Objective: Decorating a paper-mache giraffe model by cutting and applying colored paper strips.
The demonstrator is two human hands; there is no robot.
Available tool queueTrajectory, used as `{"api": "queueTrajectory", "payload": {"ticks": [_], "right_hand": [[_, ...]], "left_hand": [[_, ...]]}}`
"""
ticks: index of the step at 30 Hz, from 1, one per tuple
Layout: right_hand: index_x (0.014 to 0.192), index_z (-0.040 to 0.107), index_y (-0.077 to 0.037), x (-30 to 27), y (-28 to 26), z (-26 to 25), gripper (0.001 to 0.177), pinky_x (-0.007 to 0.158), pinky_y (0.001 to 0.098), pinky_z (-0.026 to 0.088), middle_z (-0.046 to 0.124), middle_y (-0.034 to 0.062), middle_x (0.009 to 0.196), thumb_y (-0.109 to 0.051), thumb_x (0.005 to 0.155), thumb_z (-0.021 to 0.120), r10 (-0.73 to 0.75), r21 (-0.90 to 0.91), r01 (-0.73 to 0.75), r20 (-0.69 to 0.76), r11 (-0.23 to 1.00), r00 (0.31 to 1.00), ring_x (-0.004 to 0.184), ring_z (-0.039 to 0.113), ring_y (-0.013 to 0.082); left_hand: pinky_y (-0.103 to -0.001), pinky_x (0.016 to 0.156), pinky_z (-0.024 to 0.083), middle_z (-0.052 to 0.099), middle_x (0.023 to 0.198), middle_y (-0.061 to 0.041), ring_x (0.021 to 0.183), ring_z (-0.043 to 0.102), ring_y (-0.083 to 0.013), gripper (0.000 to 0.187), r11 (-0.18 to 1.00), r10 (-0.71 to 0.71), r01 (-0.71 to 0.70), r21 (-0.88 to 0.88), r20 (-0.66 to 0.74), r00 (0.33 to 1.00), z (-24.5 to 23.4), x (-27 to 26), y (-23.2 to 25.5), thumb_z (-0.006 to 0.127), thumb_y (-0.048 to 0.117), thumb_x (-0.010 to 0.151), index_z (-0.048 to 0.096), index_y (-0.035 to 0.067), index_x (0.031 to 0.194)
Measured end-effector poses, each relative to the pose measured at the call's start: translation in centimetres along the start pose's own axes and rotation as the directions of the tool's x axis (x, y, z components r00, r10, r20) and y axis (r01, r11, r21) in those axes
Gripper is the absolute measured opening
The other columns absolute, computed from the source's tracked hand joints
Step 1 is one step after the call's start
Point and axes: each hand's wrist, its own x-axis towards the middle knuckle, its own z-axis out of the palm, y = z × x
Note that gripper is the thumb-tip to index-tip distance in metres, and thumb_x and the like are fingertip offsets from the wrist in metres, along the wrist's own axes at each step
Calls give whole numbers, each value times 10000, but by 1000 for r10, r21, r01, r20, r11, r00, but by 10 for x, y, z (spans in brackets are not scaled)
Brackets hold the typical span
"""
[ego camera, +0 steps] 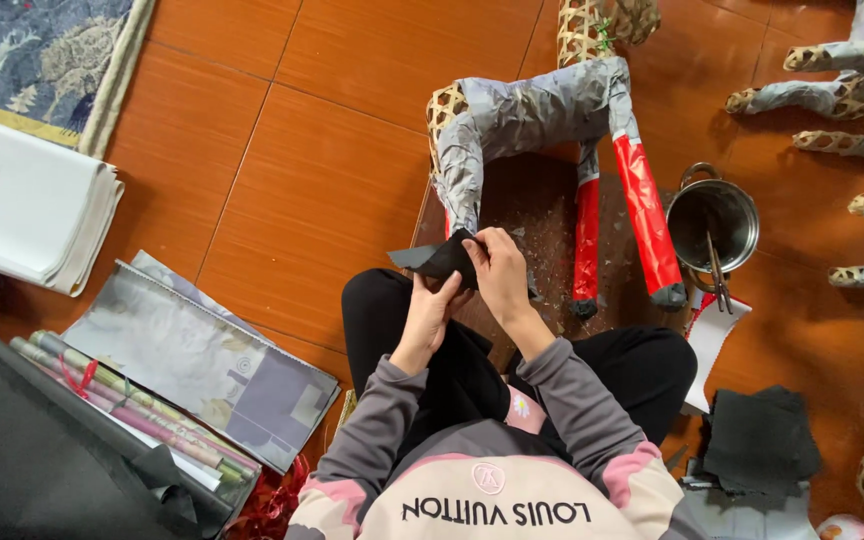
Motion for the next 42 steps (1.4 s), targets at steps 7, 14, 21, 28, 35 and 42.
{"api": "queueTrajectory", "payload": {"ticks": [7,14,21,28,35,42], "right_hand": [[874,582,-134,10,10,7,224,699,384,509,592,64,818,-325,922,689,307,49,-310,65,949,949,812,652,267],[1419,364,-137,32,26,23,657,874,390,509,670,183,1107,-330,898,715,518,383,-619,341,686,785,1048,635,273],[1377,437,-136,23,37,23,683,763,293,562,674,178,976,-258,824,818,539,383,-654,373,652,755,900,639,191],[1334,496,-232,22,28,2,553,788,342,551,720,96,984,-226,846,758,449,248,-640,533,727,717,888,691,170],[1303,616,-70,-38,70,-63,317,988,411,472,636,174,1230,-159,1042,459,534,431,-558,189,709,824,1143,594,248],[1354,516,-66,-108,34,-19,649,480,270,576,643,122,927,-81,770,799,526,473,-836,653,277,544,632,629,158]], "left_hand": [[-527,873,565,470,1331,-237,1168,574,-381,830,967,58,-29,254,-110,992,9,16,-9,816,325,830,337,39,1446],[-429,695,623,580,1144,-165,949,668,-288,715,950,69,-22,310,-141,988,6,27,-10,841,293,803,463,41,1354],[-473,769,586,503,1195,-215,1009,586,-299,973,945,104,-77,317,-68,992,-15,71,-13,916,278,718,310,74,1451],[-444,771,593,473,1261,-203,1046,569,-278,1096,932,-42,23,362,44,998,-14,76,-11,939,271,693,232,109,1514],[-409,716,602,533,1179,-155,959,625,-279,1050,943,-87,79,322,10,996,-25,90,-30,946,138,659,309,101,1493],[-425,680,619,593,1092,-146,896,672,-305,927,949,-97,93,301,-2,995,-39,105,-53,932,65,645,418,131,1415]]}}
